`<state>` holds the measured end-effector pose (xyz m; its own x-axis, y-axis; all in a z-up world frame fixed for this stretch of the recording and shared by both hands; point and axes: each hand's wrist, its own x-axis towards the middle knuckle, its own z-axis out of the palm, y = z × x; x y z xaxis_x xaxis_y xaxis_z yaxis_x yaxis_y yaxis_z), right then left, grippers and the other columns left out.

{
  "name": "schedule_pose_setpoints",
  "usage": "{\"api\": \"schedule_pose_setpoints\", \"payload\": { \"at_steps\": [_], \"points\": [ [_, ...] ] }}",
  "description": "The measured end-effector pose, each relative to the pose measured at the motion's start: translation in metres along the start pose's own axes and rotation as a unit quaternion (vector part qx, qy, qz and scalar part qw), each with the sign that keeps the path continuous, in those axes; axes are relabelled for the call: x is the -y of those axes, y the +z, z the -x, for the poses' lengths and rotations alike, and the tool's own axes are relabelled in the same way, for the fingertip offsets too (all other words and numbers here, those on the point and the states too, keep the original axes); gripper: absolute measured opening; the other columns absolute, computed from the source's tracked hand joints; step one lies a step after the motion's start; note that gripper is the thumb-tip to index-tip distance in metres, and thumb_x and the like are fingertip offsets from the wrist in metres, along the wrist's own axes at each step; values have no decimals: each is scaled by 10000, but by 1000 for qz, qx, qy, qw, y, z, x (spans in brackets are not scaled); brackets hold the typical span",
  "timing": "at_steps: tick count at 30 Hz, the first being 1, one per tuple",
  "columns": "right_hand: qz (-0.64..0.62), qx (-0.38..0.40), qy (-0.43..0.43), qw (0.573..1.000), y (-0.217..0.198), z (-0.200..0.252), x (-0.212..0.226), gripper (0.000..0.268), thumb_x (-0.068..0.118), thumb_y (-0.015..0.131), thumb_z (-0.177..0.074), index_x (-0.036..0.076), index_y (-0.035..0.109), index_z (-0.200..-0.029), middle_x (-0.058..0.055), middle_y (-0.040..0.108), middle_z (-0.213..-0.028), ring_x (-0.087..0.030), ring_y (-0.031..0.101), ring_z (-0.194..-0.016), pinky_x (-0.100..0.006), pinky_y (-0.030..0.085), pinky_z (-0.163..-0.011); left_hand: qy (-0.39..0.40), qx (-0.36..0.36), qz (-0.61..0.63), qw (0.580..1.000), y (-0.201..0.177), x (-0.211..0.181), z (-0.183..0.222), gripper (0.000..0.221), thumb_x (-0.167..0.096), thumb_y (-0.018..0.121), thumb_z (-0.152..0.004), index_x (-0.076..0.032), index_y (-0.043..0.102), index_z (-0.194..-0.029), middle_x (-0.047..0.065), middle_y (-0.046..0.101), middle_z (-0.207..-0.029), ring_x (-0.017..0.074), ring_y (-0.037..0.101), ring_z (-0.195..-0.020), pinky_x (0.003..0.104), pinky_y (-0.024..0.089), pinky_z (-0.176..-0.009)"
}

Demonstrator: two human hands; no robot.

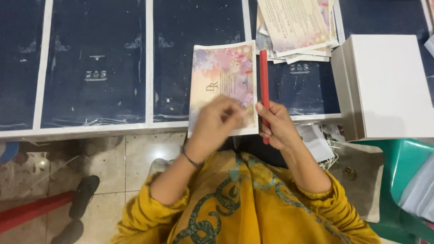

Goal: The person inserts a stack of white paper sheets into a printed booklet cover, presses the spine to flatten it, and places the finished booklet on a growing pile. This is repeated for multiple booklets.

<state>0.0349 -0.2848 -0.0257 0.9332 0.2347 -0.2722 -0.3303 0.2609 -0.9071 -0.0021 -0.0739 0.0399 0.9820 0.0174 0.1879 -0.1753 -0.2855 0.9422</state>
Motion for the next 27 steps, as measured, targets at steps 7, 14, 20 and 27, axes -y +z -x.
{"api": "schedule_pose_setpoints", "payload": {
  "at_steps": [7, 14, 20, 27],
  "points": [
    [-86, -24, -30, 996, 14, 16, -26, 154, 168, 731, -999, 33, 660, -977, 30, 432, -526, -34, 387, -301, -188, 330, -287, -20, 21, 0, 1000, 6, -6, 14, 242, -309, 792, -905, -97, 677, -878, 82, 665, -935, 320, 739, -808, 384, 625, -680],
    [-71, -79, -73, 992, 26, 16, -44, 164, 176, 733, -998, 38, 663, -942, -2, 504, -494, -35, 442, -334, -171, 360, -329, -43, 29, -25, 998, 5, -20, 13, 395, -366, 867, -791, -82, 605, -870, 117, 611, -934, 392, 727, -830, 480, 607, -690],
    [-41, -131, -71, 988, 45, 23, -32, 127, 183, 741, -982, 68, 693, -954, 6, 535, -510, -48, 407, -312, -179, 343, -299, -94, 47, -38, 994, 4, -23, 8, 350, -353, 784, -839, -88, 559, -878, 131, 593, -892, 410, 736, -836, 466, 621, -691],
    [227, -159, -218, 936, 35, 25, 5, 435, -30, 780, -907, 56, 632, -1307, -55, 667, -779, -101, 574, -618, -214, 461, -584, -71, -48, -55, 995, -48, 22, -6, 97, -68, 655, -831, -41, 639, -922, 232, 683, -770, 435, 740, -717, 465, 569, -602]
  ]
}}
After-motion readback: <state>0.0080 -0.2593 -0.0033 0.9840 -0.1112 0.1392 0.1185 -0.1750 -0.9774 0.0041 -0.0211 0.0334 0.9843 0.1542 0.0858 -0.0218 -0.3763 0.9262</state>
